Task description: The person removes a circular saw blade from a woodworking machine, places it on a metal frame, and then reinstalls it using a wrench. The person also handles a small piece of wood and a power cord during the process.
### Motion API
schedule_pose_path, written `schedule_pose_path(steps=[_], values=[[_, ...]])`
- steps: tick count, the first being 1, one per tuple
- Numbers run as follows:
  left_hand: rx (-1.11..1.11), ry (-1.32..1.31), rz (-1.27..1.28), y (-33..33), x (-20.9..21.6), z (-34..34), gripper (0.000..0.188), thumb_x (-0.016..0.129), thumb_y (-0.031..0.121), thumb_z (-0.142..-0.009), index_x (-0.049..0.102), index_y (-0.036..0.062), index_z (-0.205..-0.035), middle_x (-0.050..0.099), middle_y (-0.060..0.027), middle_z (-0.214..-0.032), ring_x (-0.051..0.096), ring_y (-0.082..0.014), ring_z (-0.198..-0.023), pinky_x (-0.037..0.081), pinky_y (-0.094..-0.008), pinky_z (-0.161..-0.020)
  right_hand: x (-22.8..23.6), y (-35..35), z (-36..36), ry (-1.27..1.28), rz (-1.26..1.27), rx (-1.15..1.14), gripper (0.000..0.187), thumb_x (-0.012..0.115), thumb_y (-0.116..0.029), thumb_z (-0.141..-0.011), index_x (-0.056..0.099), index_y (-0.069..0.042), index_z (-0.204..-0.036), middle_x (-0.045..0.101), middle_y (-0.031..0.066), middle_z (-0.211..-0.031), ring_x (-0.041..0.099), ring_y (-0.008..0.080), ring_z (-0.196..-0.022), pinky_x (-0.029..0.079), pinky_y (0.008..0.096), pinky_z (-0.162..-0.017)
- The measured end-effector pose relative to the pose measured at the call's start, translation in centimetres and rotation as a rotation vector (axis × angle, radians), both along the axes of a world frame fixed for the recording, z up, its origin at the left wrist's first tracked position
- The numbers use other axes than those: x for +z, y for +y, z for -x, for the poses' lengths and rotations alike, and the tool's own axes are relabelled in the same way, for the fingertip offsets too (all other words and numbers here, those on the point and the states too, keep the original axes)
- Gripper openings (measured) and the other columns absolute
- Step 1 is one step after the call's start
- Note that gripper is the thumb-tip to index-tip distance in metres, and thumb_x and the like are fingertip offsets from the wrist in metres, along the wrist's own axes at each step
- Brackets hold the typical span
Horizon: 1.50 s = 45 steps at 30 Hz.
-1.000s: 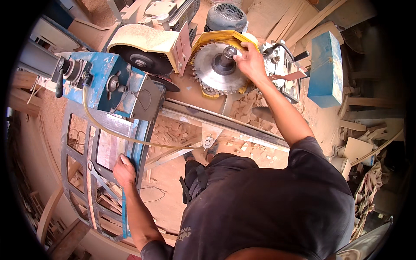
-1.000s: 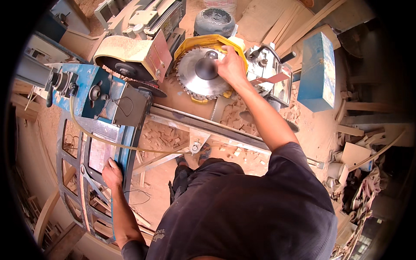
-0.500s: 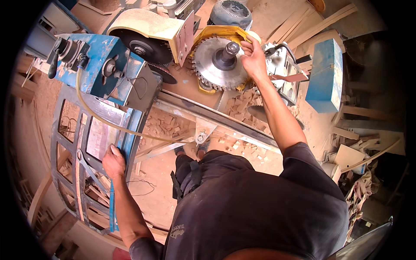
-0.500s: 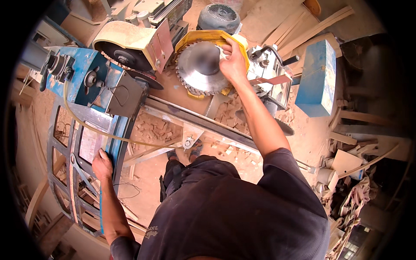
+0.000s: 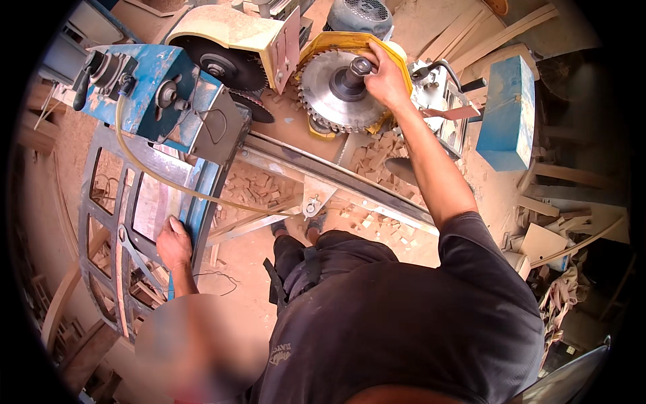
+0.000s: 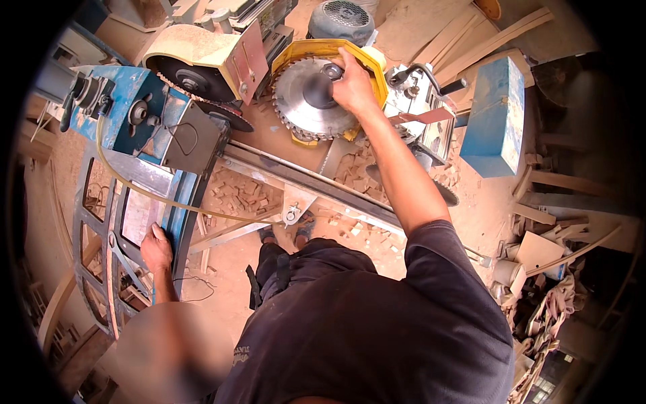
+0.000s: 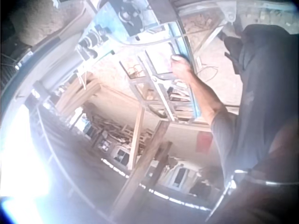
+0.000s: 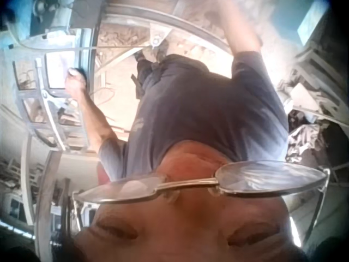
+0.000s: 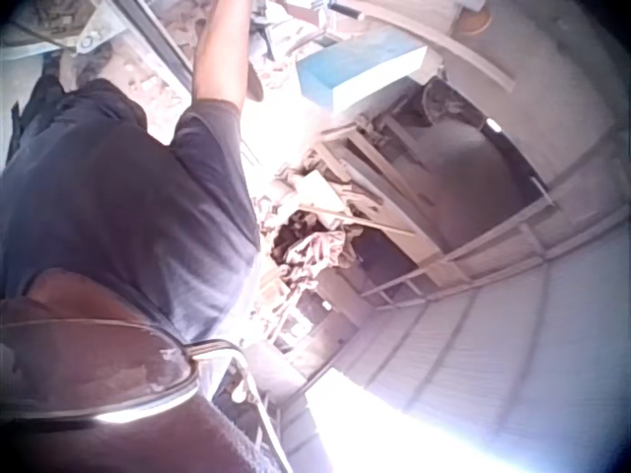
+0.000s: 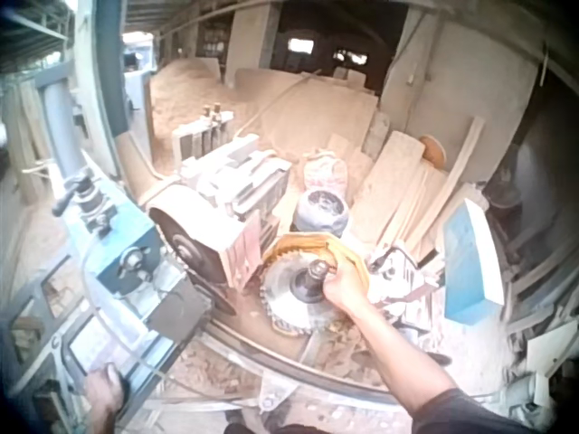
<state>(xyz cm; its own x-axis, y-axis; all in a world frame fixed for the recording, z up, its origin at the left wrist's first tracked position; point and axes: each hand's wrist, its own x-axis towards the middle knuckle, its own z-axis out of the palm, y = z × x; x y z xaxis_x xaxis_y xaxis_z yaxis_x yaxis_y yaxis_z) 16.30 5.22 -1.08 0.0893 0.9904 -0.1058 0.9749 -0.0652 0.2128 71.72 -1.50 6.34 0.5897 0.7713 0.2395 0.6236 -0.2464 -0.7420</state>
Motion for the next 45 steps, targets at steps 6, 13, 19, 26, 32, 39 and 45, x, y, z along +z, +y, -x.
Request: schedule_pose_path(steps=[6,13,19,26,32,39,45], values=[[0.023,-0.001,-0.010,-0.5,0.3,-0.1,0.044,0.038,0.039,-0.102,0.068,0.0073,-0.104,0.068,-0.0275,-0.095,0.063,-0.0499,-0.090,0.049,-0.0563,-0.079,0.9,-3.1,1.1,0.112,0.138,-0.083,0.060,0.055,0.008,-0.080,0.049,0.002,-0.139,0.070,0.0184,-0.114,0.067,0.0215,-0.105,0.052,0.0306,-0.089],[0.068,0.028,0.035,-0.3,0.6,-0.1,0.046,0.037,0.042,-0.101,0.069,0.0113,-0.114,0.069,-0.0265,-0.101,0.064,-0.0475,-0.096,0.050,-0.0543,-0.084,0.6,1.7,0.6,-0.413,0.191,0.174,0.053,0.073,-0.011,-0.079,0.061,-0.004,-0.130,0.067,0.0218,-0.119,0.060,0.0384,-0.115,0.045,0.0440,-0.104],[0.094,0.007,0.028,-0.7,1.2,0.0,0.047,0.038,0.044,-0.100,0.069,0.0139,-0.119,0.070,-0.0237,-0.105,0.065,-0.0442,-0.101,0.050,-0.0508,-0.088,2.4,3.2,1.3,-0.567,0.333,0.139,0.055,0.074,-0.019,-0.079,0.057,-0.007,-0.130,0.070,0.0210,-0.105,0.067,0.0386,-0.102,0.052,0.0439,-0.089],[0.113,-0.057,-0.012,-0.6,0.2,0.4,0.050,0.044,0.046,-0.099,0.068,0.0113,-0.125,0.071,-0.0205,-0.106,0.067,-0.0407,-0.100,0.051,-0.0473,-0.090,0.9,2.4,-1.2,-0.432,0.361,0.239,0.041,0.068,-0.024,-0.086,0.066,-0.003,-0.122,0.067,0.0234,-0.117,0.063,0.0383,-0.112,0.047,0.0432,-0.099],[0.196,-0.138,-0.005,-1.6,1.9,-0.2,0.050,0.048,0.048,-0.096,0.070,0.0105,-0.121,0.073,-0.0198,-0.103,0.068,-0.0399,-0.098,0.052,-0.0473,-0.088,0.2,3.0,0.2,-0.608,0.251,0.269,0.037,0.065,-0.024,-0.088,0.067,-0.002,-0.118,0.067,0.0250,-0.113,0.062,0.0412,-0.109,0.047,0.0448,-0.097],[0.213,-0.221,0.019,-0.7,1.6,1.5,0.050,0.056,0.047,-0.090,0.070,0.0102,-0.120,0.072,-0.0203,-0.105,0.067,-0.0389,-0.102,0.052,-0.0463,-0.092,-4.1,3.4,-5.3,-0.644,0.292,0.180,0.038,0.062,-0.019,-0.092,0.064,-0.002,-0.127,0.065,0.0246,-0.123,0.061,0.0387,-0.116,0.046,0.0414,-0.101],[0.324,-0.453,-0.121,-1.6,0.1,2.7,0.039,0.067,0.032,-0.086,0.071,0.0079,-0.116,0.072,-0.0193,-0.106,0.066,-0.0379,-0.103,0.051,-0.0443,-0.093,-3.6,3.6,-4.0,-0.583,0.299,0.210,0.038,0.060,-0.016,-0.094,0.062,0.000,-0.128,0.065,0.0246,-0.124,0.061,0.0387,-0.116,0.045,0.0415,-0.101]])
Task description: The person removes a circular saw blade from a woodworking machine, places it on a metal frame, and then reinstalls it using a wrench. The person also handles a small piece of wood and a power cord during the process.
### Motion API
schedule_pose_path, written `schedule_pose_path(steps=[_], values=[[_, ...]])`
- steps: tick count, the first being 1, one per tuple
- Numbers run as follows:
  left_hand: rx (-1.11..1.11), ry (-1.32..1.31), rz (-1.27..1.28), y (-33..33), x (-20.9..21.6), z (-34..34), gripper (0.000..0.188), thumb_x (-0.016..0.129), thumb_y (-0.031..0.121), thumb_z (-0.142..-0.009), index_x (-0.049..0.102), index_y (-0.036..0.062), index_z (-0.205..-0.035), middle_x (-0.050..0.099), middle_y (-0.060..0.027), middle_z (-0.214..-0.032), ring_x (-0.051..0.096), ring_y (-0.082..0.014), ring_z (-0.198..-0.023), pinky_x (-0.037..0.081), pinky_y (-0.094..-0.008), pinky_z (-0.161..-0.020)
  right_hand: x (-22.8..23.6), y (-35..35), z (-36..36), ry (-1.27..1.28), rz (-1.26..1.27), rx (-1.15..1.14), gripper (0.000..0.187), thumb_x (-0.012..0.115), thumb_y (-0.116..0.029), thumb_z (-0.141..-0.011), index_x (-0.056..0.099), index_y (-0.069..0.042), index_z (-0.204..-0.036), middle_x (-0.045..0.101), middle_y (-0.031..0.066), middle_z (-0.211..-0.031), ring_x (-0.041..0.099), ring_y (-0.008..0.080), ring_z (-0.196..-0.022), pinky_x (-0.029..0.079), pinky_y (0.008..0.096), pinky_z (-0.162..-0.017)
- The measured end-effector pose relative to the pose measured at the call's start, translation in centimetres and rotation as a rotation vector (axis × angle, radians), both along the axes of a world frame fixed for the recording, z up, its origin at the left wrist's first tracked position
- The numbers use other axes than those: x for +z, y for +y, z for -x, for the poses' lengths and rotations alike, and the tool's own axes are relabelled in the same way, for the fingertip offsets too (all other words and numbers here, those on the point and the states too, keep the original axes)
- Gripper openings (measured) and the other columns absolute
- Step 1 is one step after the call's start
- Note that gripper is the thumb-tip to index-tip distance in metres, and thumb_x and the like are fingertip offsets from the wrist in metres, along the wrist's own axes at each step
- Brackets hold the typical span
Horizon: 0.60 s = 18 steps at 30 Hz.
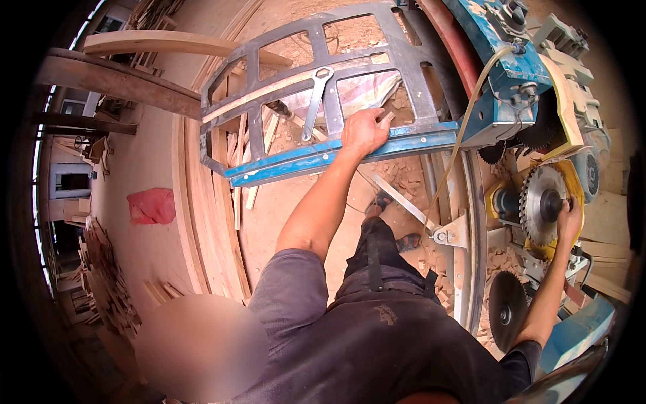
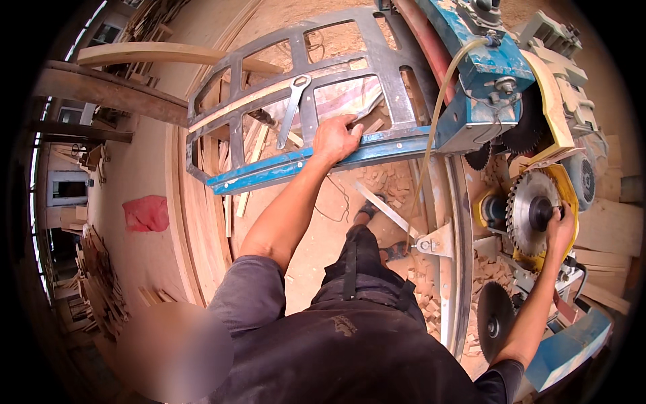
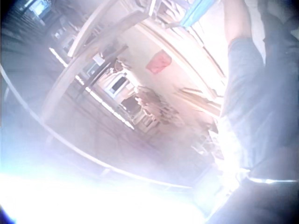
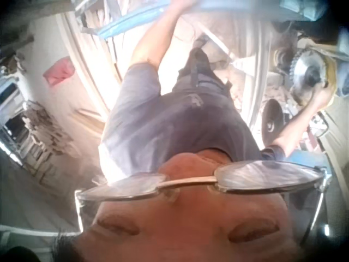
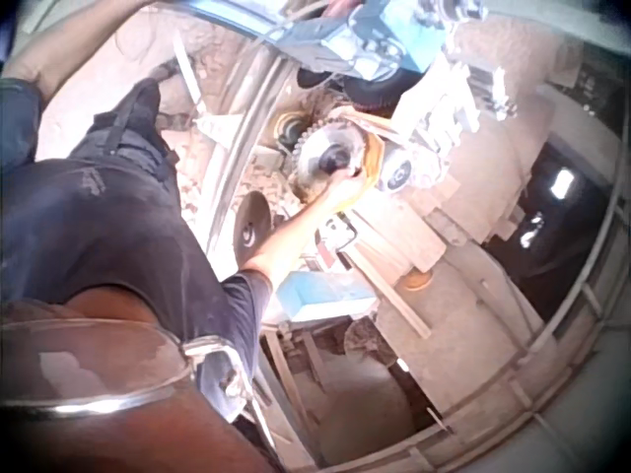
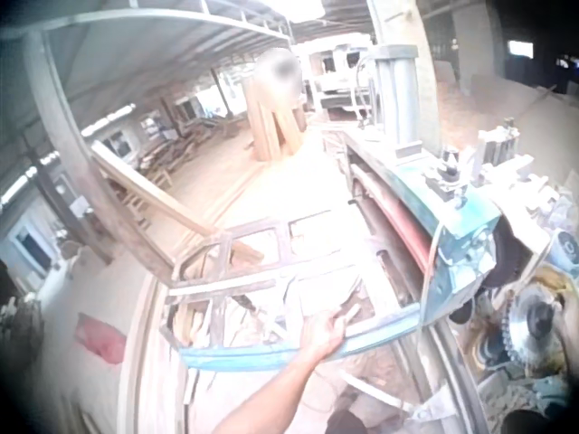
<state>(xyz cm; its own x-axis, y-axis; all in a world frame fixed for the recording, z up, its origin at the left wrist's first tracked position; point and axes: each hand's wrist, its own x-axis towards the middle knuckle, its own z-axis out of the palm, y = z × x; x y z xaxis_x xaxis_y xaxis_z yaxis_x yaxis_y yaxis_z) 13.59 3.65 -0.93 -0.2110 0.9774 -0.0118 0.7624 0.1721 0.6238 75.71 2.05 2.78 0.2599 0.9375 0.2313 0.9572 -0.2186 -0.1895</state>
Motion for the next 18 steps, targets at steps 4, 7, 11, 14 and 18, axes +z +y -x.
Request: schedule_pose_path(steps=[4,7,11,14,18], values=[[0.065,0.013,-0.433,-0.1,-1.7,3.0,0.036,0.073,0.013,-0.078,0.070,0.0021,-0.112,0.067,-0.0175,-0.116,0.057,-0.0362,-0.115,0.045,-0.0431,-0.102,0.4,-0.2,0.1,0.080,0.033,-0.046,0.036,0.061,-0.013,-0.093,0.063,0.001,-0.126,0.065,0.0247,-0.122,0.062,0.0384,-0.115,0.045,0.0412,-0.101],[0.226,0.353,-0.346,0.2,-1.5,7.8,0.060,0.075,0.014,-0.075,0.057,0.0043,-0.132,0.056,-0.0233,-0.131,0.049,-0.0412,-0.126,0.041,-0.0478,-0.106,-0.2,0.4,-0.5,0.150,0.001,-0.058,0.035,0.062,-0.010,-0.092,0.064,0.001,-0.125,0.066,0.0246,-0.121,0.062,0.0383,-0.114,0.045,0.0412,-0.101],[0.284,0.348,0.179,0.4,1.5,11.8,0.072,0.071,0.018,-0.077,0.045,0.0076,-0.143,0.063,-0.0235,-0.123,0.057,-0.0412,-0.120,0.046,-0.0490,-0.101,0.0,-0.2,0.0,0.164,-0.002,-0.082,0.035,0.062,-0.007,-0.091,0.064,0.001,-0.124,0.066,0.0232,-0.120,0.062,0.0376,-0.112,0.045,0.0404,-0.100],[0.250,0.246,0.401,0.1,1.6,14.4,0.070,0.060,0.015,-0.080,0.041,0.0081,-0.148,0.070,-0.0223,-0.108,0.067,-0.0391,-0.104,0.051,-0.0487,-0.094,0.5,-0.4,1.0,0.146,0.001,-0.129,0.036,0.062,-0.006,-0.090,0.064,0.001,-0.125,0.067,0.0215,-0.119,0.062,0.0363,-0.112,0.045,0.0397,-0.101],[0.258,0.154,0.466,0.5,0.4,15.9,0.058,0.057,0.014,-0.081,0.053,0.0049,-0.138,0.068,-0.0258,-0.113,0.065,-0.0407,-0.109,0.050,-0.0499,-0.094,0.3,-0.3,0.5,0.134,0.024,-0.163,0.038,0.062,-0.005,-0.089,0.063,0.002,-0.126,0.067,0.0215,-0.121,0.063,0.0357,-0.113,0.045,0.0393,-0.101]])
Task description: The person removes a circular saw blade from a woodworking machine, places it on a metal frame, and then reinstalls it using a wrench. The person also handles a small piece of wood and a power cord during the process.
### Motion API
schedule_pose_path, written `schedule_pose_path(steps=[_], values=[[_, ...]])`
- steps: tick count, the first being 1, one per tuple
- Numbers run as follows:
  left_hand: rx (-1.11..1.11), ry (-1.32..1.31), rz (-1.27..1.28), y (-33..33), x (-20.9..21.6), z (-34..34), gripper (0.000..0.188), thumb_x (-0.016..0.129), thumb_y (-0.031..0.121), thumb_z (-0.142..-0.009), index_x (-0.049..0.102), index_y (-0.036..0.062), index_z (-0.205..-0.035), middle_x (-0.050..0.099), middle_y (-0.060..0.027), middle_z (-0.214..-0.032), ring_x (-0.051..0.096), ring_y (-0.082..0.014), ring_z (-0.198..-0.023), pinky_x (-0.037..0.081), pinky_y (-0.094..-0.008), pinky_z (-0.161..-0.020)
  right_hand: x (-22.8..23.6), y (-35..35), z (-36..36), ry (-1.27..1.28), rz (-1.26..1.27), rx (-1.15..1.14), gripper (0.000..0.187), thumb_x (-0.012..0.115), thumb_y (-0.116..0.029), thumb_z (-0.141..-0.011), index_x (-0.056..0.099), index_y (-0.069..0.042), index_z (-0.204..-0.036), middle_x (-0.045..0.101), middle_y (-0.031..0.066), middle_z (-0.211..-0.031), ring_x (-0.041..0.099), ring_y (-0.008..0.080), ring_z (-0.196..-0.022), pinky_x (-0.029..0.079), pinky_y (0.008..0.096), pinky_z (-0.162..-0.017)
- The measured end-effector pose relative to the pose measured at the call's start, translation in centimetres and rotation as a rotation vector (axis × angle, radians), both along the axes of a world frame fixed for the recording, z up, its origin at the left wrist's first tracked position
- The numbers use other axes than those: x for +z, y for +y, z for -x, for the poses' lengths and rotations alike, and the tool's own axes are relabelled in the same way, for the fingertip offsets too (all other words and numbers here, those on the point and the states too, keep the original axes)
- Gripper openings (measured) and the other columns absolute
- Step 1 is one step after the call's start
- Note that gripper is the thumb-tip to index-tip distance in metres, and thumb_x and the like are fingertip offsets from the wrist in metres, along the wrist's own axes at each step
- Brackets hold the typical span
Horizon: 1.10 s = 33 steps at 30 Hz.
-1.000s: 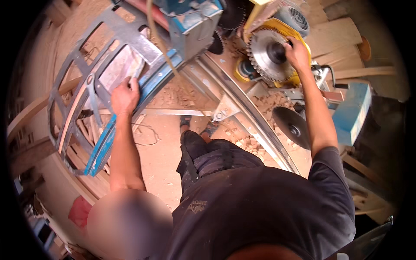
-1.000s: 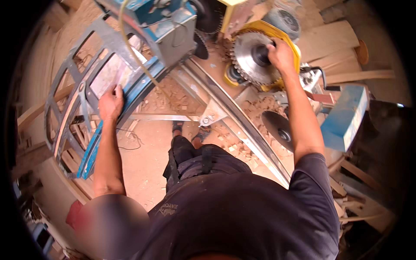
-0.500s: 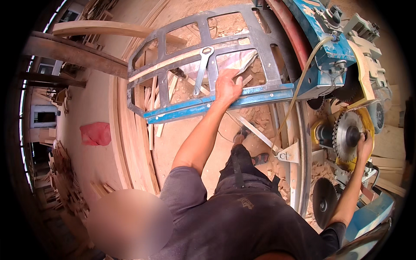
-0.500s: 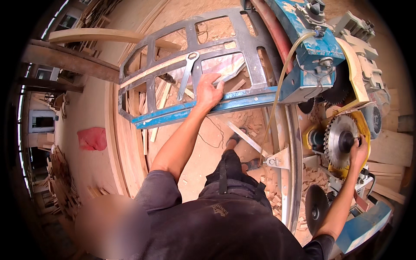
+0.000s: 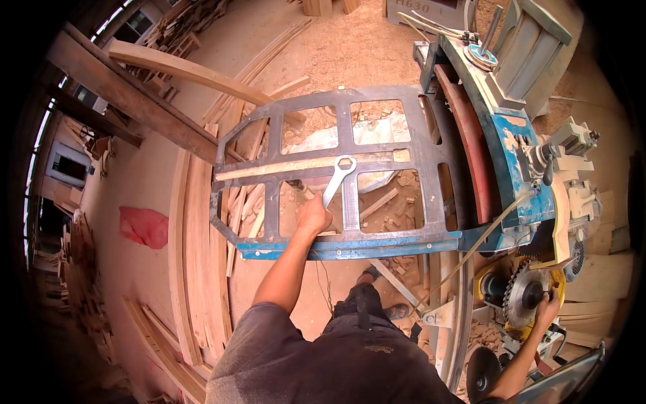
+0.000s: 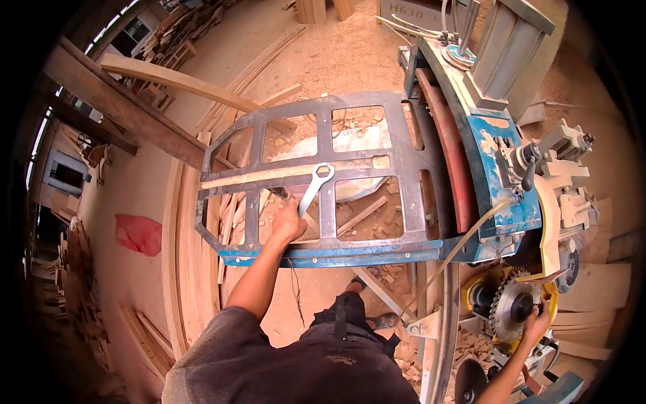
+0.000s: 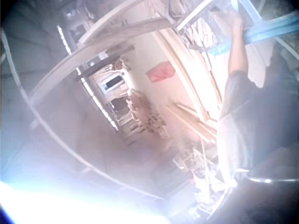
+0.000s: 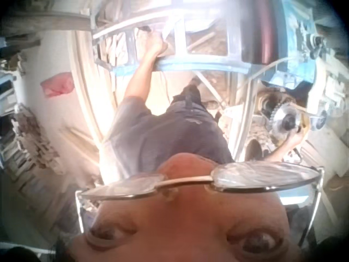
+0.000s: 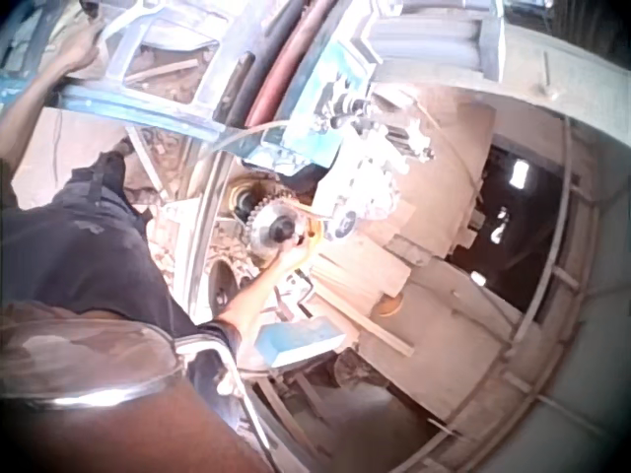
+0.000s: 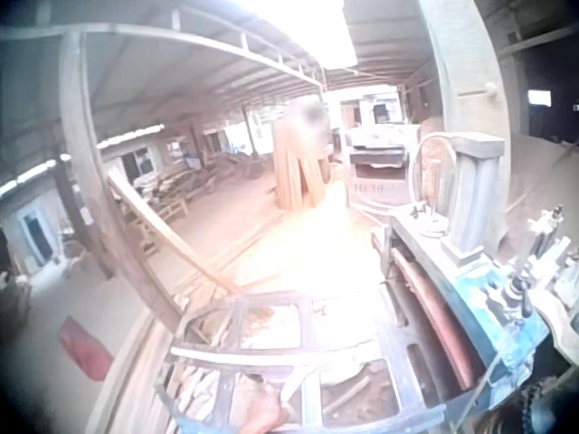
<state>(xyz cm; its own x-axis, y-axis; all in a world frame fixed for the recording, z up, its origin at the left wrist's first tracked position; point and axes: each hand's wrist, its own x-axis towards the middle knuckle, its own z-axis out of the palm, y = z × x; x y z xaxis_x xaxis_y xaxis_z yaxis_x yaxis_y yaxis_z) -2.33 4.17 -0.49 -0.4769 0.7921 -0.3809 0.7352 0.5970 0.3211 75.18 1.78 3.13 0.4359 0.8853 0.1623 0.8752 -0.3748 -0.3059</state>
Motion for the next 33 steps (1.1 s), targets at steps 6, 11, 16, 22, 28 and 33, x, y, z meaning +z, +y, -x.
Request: schedule_pose_path(steps=[6,11,16,22,28,33], values=[[0.049,-0.152,-0.089,-2.2,0.3,1.0,0.054,0.059,0.013,-0.084,0.056,-0.0003,-0.136,0.066,-0.0282,-0.117,0.063,-0.0425,-0.111,0.048,-0.0486,-0.097,1.1,0.0,2.2,0.054,-0.040,-0.037,0.037,0.063,-0.007,-0.089,0.064,0.003,-0.124,0.068,0.0223,-0.120,0.064,0.0359,-0.113,0.045,0.0386,-0.101],[0.130,-0.221,-0.416,-4.2,5.4,0.1,0.057,0.067,0.014,-0.086,0.053,-0.0026,-0.139,0.064,-0.0282,-0.126,0.062,-0.0378,-0.120,0.047,-0.0400,-0.101,0.3,-2.7,2.3,0.339,-0.262,-0.116,0.057,0.063,-0.004,-0.090,0.046,0.001,-0.144,0.057,0.0189,-0.140,0.060,0.0282,-0.120,0.043,0.0353,-0.105],[0.040,-0.391,-0.982,-5.8,7.4,-1.0,0.048,0.061,0.009,-0.096,0.049,-0.0053,-0.140,0.063,-0.0133,-0.110,0.059,-0.0203,-0.094,0.048,-0.0309,-0.082,4.6,-8.8,11.4,0.469,-0.405,-0.100,0.039,0.064,-0.006,-0.090,0.060,-0.001,-0.128,0.066,0.0156,-0.123,0.064,0.0231,-0.110,0.047,0.0329,-0.097],[-0.409,-0.814,-1.093,-8.3,17.7,-15.5,0.024,0.048,0.016,-0.105,0.053,-0.0035,-0.119,0.059,-0.0065,-0.088,0.052,-0.0097,-0.073,0.045,-0.0233,-0.064,11.6,-12.7,23.2,0.654,-0.301,0.297,0.031,0.067,-0.010,-0.090,0.067,-0.001,-0.119,0.069,0.0171,-0.117,0.065,0.0237,-0.107,0.048,0.0336,-0.097],[-0.886,-1.012,-0.802,-14.6,14.0,-34.6,0.033,0.055,0.008,-0.101,0.051,-0.0058,-0.131,0.062,-0.0105,-0.105,0.058,-0.0144,-0.084,0.049,-0.0267,-0.075,12.2,-17.0,27.1,1.005,-0.475,0.399,0.045,0.063,-0.027,-0.097,0.057,0.004,-0.130,0.068,0.0165,-0.115,0.064,0.0251,-0.106,0.048,0.0350,-0.097],[-1.303,-1.074,-0.510,-17.1,9.5,-41.2,0.042,0.065,0.007,-0.093,0.056,-0.0063,-0.131,0.065,-0.0183,-0.112,0.062,-0.0291,-0.103,0.049,-0.0359,-0.091,5.2,-21.9,24.6,1.522,-0.452,-0.268,0.029,0.057,-0.017,-0.101,0.058,0.004,-0.121,0.069,0.0144,-0.110,0.064,0.0181,-0.098,0.051,0.0310,-0.089]])
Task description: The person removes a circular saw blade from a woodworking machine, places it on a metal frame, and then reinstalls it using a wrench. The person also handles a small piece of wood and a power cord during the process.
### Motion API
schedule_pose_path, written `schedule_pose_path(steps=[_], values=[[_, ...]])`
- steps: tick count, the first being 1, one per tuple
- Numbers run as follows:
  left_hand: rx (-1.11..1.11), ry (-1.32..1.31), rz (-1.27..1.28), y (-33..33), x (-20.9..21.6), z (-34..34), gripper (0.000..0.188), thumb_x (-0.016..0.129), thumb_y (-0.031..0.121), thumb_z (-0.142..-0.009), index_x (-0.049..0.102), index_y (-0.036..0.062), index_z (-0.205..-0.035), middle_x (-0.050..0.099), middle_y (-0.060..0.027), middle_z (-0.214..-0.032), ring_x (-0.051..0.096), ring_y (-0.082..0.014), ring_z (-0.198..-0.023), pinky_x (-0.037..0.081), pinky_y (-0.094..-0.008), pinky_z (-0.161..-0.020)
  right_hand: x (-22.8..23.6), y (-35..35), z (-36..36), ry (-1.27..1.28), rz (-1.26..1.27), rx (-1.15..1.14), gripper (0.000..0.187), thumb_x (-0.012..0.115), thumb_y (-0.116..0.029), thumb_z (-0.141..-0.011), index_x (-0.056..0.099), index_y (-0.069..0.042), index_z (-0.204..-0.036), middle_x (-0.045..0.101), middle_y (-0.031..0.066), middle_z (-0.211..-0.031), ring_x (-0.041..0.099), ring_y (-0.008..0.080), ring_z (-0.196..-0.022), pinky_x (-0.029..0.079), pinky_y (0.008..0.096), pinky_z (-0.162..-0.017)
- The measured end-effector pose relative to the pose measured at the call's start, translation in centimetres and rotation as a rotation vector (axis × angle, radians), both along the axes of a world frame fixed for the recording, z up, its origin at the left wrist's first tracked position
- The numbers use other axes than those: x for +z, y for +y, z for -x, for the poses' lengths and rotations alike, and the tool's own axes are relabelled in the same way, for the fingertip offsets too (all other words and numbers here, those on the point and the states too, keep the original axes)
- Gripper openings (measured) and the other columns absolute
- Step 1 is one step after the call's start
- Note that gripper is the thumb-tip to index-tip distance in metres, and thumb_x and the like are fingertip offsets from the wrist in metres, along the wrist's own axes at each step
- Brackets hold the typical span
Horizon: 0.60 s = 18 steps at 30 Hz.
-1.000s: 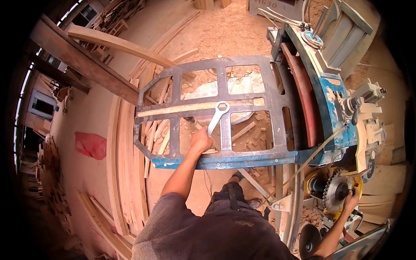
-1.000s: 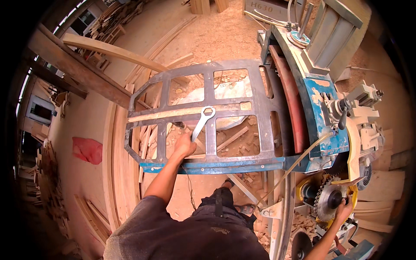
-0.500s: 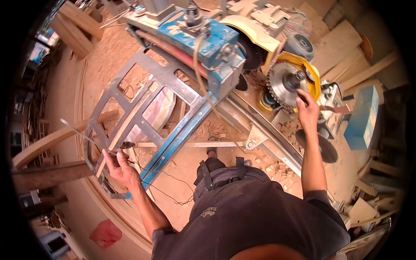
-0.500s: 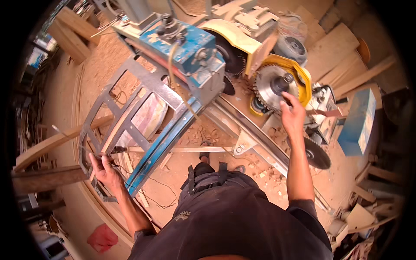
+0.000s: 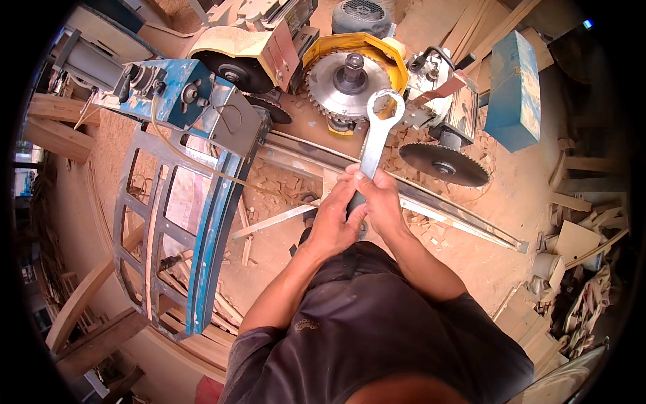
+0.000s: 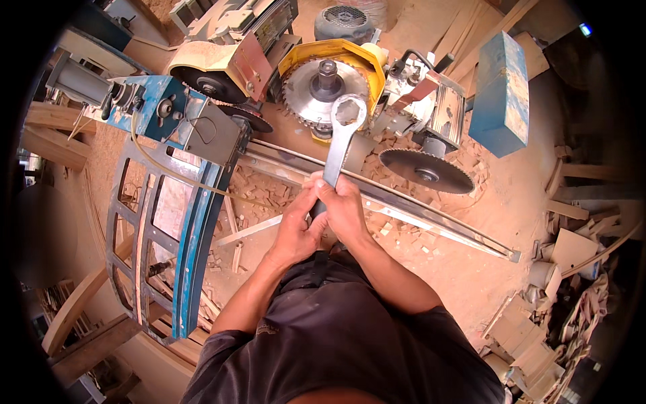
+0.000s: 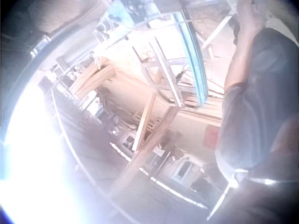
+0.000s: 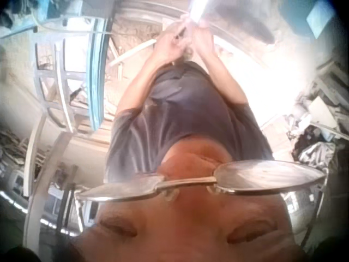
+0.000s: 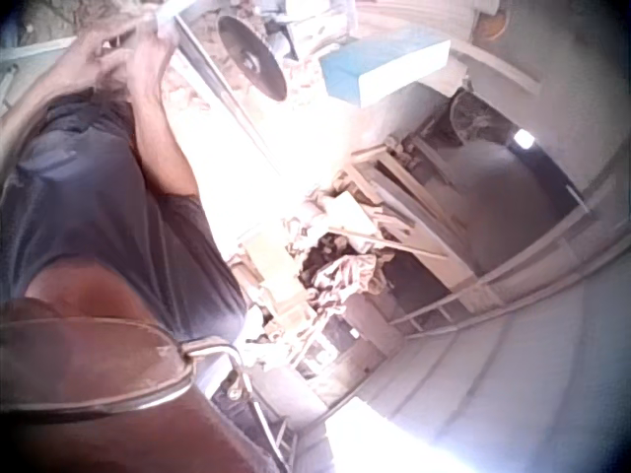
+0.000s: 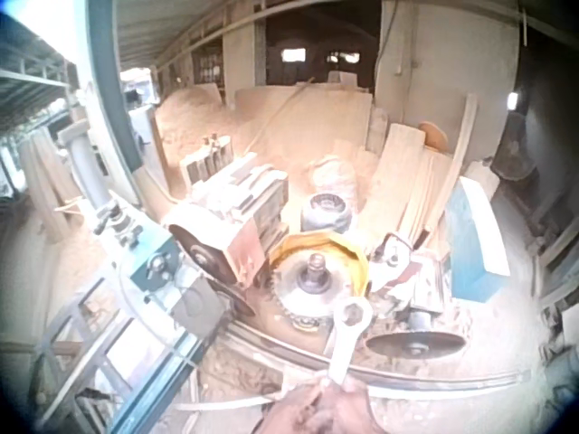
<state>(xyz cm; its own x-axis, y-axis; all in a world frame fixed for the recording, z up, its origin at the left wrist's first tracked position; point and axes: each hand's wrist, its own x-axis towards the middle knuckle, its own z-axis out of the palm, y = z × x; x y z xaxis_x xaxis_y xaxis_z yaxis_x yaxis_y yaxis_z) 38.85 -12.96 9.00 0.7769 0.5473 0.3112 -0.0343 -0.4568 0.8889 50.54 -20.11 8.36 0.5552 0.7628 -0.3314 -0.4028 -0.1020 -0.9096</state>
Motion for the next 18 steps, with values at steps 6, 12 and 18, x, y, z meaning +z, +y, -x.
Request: schedule_pose_path(steps=[6,12,18], values=[[0.087,0.234,0.823,6.2,-7.7,-5.0,0.038,0.064,0.013,-0.097,0.059,-0.0054,-0.129,0.068,-0.0143,-0.116,0.066,-0.0211,-0.092,0.053,-0.0314,-0.084,-2.7,-6.2,-3.7,-0.105,0.118,-0.321,0.020,0.053,-0.013,-0.103,0.059,0.001,-0.116,0.070,0.0131,-0.090,0.067,0.0205,-0.078,0.054,0.0326,-0.074],[0.452,-0.088,1.550,15.8,-21.0,-14.9,0.022,0.049,0.009,-0.100,0.063,-0.0006,-0.115,0.070,-0.0098,-0.102,0.067,-0.0162,-0.084,0.056,-0.0291,-0.074,-1.8,-5.9,-3.7,-0.216,0.320,-0.289,0.021,0.054,-0.018,-0.103,0.058,-0.001,-0.116,0.068,0.0083,-0.085,0.062,0.0135,-0.065,0.049,0.0259,-0.059],[0.462,-0.306,1.723,22.2,-26.2,-20.5,0.029,0.052,0.026,-0.097,0.065,0.0106,-0.118,0.071,-0.0065,-0.109,0.069,-0.0229,-0.101,0.059,-0.0392,-0.082,-1.3,-0.3,-5.3,-0.218,0.346,-0.237,0.023,0.048,-0.022,-0.106,0.058,-0.001,-0.110,0.068,0.0100,-0.088,0.065,0.0156,-0.062,0.047,0.0249,-0.055]])
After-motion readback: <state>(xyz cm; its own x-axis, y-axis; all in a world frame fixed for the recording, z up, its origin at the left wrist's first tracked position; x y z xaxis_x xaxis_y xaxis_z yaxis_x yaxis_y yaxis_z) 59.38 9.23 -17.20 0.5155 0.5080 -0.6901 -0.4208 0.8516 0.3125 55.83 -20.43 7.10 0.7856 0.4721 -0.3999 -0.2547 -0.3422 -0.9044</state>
